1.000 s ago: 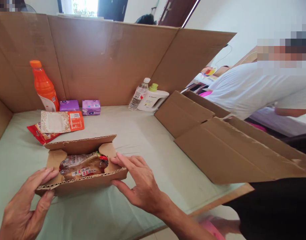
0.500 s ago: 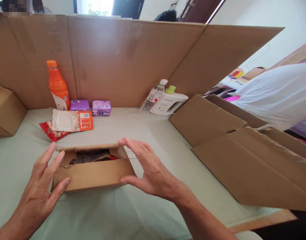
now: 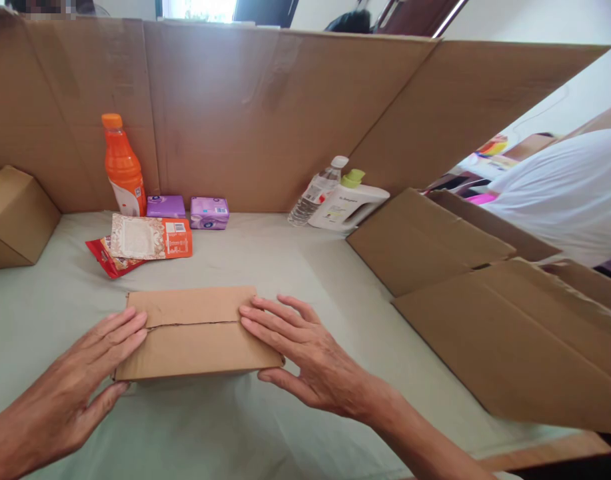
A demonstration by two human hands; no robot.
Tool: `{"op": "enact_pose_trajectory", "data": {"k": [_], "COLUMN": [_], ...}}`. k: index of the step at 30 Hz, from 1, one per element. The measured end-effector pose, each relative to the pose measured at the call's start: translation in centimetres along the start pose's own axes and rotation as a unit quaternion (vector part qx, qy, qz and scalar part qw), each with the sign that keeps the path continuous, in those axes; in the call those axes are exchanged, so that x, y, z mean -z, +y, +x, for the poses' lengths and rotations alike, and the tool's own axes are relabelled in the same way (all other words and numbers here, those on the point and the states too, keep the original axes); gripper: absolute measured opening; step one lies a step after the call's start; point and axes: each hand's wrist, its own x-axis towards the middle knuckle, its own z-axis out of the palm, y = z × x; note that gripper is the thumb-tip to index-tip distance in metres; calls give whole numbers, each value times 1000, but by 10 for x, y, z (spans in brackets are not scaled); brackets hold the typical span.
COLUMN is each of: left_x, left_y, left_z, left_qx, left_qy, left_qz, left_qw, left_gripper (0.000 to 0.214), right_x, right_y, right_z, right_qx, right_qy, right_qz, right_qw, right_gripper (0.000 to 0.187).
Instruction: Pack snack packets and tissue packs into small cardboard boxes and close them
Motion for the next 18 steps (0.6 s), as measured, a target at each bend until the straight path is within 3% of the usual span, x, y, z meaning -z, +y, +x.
{"op": "enact_pose_trajectory", "data": {"k": [8, 14, 18], "left_x": [-32, -31, -26], "left_y": [0, 11, 37], "left_z": [8, 13, -14], "left_qx": [61, 24, 69], "left_qy": [64, 83, 102], "left_qz": [-41, -45, -32], "left_qw": [995, 995, 992], "left_gripper": [66, 58, 49], "right_x": [-11, -10, -13], "right_y": [-1, -13, -17], "right_z": [-4, -12, -9], "right_qx": [-69, -113, -72], "right_qy": [-19, -16, -7], "right_qz": [15, 22, 34], "right_qw": [997, 993, 997], "right_gripper": [81, 76, 72]}}
